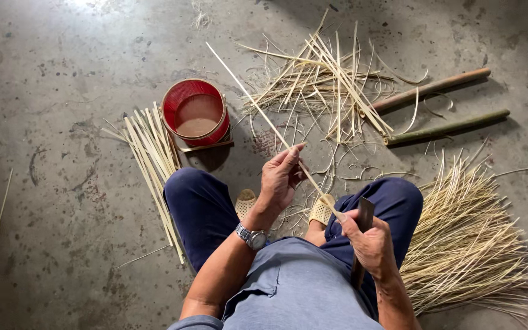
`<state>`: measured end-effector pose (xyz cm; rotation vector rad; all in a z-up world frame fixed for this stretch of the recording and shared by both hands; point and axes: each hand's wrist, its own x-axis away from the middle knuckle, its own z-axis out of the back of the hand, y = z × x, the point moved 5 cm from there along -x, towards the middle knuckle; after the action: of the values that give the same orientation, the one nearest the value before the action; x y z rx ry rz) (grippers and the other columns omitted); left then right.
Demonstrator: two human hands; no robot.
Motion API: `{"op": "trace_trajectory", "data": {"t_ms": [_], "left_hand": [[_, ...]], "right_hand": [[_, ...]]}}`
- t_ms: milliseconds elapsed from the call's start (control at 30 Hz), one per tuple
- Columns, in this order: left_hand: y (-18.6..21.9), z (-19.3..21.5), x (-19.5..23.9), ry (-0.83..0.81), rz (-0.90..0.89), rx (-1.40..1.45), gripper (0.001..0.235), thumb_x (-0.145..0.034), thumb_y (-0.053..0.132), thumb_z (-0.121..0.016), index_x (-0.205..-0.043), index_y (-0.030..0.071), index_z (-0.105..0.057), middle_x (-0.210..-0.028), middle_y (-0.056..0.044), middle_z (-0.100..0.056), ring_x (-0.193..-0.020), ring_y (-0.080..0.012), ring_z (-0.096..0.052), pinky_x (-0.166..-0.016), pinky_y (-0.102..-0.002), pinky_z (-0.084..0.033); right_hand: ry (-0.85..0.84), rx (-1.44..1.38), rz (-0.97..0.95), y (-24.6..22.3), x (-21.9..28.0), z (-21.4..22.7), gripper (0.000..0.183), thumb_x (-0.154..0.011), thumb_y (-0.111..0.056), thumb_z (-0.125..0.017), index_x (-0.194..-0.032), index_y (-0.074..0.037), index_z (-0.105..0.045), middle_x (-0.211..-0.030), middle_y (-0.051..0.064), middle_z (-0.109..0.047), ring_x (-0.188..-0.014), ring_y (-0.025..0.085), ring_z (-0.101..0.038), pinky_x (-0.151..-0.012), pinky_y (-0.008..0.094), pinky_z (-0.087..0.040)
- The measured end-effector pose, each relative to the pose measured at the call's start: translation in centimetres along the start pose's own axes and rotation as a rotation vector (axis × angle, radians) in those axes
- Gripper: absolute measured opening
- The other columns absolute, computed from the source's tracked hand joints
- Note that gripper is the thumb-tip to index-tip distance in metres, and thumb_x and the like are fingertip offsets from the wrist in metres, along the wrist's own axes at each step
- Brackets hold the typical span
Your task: The person sits on the floor and uses a knife to split long bamboo strips into thinner strands. They hold the bamboo with one hand and guide the knife with the other, peeling off thin layers and separating the material into fine pieces.
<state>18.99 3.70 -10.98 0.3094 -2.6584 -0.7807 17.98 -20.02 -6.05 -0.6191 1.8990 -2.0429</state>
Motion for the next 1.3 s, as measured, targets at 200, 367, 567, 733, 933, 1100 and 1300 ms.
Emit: {"op": "trace_trajectory", "data": {"t_ms": [200, 367, 567, 733, 933, 1100, 1300], "left_hand": [[4.8, -5.8, 6.4, -0.163, -0.630, -1.412, 0.027, -0.095, 0.032, -0.075, -0.109, 0.009, -0.077, -0.081, -0.006, -0.070, -0.074, -0.0206, -0.067, -0.067, -0.034, -0.054], [6.3, -12.4, 11.8, -0.721, -1.071, -1.286, 0.046, -0.081, 0.025, -0.082, -0.120, 0.007, -0.068, -0.101, -0.011, -0.069, -0.097, -0.0277, -0.067, -0.085, -0.042, -0.054], [6.5, -13.7, 12.1, -0.802, -0.859, -1.059, 0.033, -0.089, 0.009, -0.085, -0.120, 0.009, -0.073, -0.100, -0.005, -0.068, -0.086, -0.0175, -0.067, -0.072, -0.032, -0.055], [6.4, -12.6, 13.4, -0.819, -0.691, -0.932, 0.038, -0.086, 0.006, -0.085, -0.122, 0.006, -0.073, -0.096, -0.007, -0.064, -0.083, -0.0151, -0.064, -0.070, -0.028, -0.054], [6.2, -12.0, 14.4, -0.747, -0.614, -0.762, 0.033, -0.089, 0.002, -0.085, -0.120, 0.009, -0.075, -0.095, -0.002, -0.064, -0.085, -0.0126, -0.065, -0.069, -0.024, -0.056], [5.9, -11.7, 14.8, -0.767, -0.591, -0.757, 0.036, -0.084, 0.005, -0.088, -0.117, 0.009, -0.076, -0.095, -0.003, -0.064, -0.083, -0.0119, -0.061, -0.069, -0.025, -0.050], [5.7, -11.4, 14.9, -0.786, -0.539, -0.746, 0.033, -0.086, 0.007, -0.087, -0.117, 0.008, -0.075, -0.097, -0.004, -0.065, -0.085, -0.0126, -0.061, -0.072, -0.026, -0.050]], "right_hand": [[0.064, 0.170, 0.139, -3.9, 0.9, 1.6, 0.010, -0.098, -0.009, -0.072, -0.095, 0.001, -0.073, -0.075, -0.002, -0.063, -0.066, 0.004, -0.054, -0.057, 0.021, -0.042], [0.005, 0.363, 0.218, -7.6, 1.6, 1.6, 0.013, -0.096, -0.012, -0.070, -0.091, 0.001, -0.068, -0.071, -0.003, -0.061, -0.064, 0.005, -0.054, -0.057, 0.021, -0.044], [-0.127, 0.078, -0.010, -9.5, 3.2, 1.3, 0.027, -0.104, -0.029, -0.055, -0.110, -0.006, -0.067, -0.081, -0.004, -0.061, -0.064, 0.002, -0.051, -0.053, 0.020, -0.042], [-0.220, 0.232, 0.088, -10.4, 4.3, 1.8, 0.032, -0.102, -0.029, -0.045, -0.121, -0.008, -0.060, -0.076, -0.001, -0.063, -0.054, 0.001, -0.052, -0.042, 0.024, -0.046], [-0.332, 0.525, 0.508, -12.6, 5.3, -0.1, 0.025, -0.099, -0.018, -0.058, -0.119, -0.003, -0.062, -0.073, 0.002, -0.068, -0.052, 0.009, -0.058, -0.042, 0.028, -0.048], [-0.560, 0.505, 0.511, -14.7, 5.2, -1.1, 0.019, -0.092, -0.004, -0.065, -0.111, 0.000, -0.061, -0.078, 0.009, -0.061, -0.064, 0.026, -0.064, -0.055, 0.038, -0.051], [-0.631, 0.464, 0.503, -15.5, 4.5, -2.0, 0.024, -0.088, 0.002, -0.067, -0.112, 0.001, -0.063, -0.082, 0.012, -0.065, -0.069, 0.030, -0.068, -0.057, 0.039, -0.052]]}}
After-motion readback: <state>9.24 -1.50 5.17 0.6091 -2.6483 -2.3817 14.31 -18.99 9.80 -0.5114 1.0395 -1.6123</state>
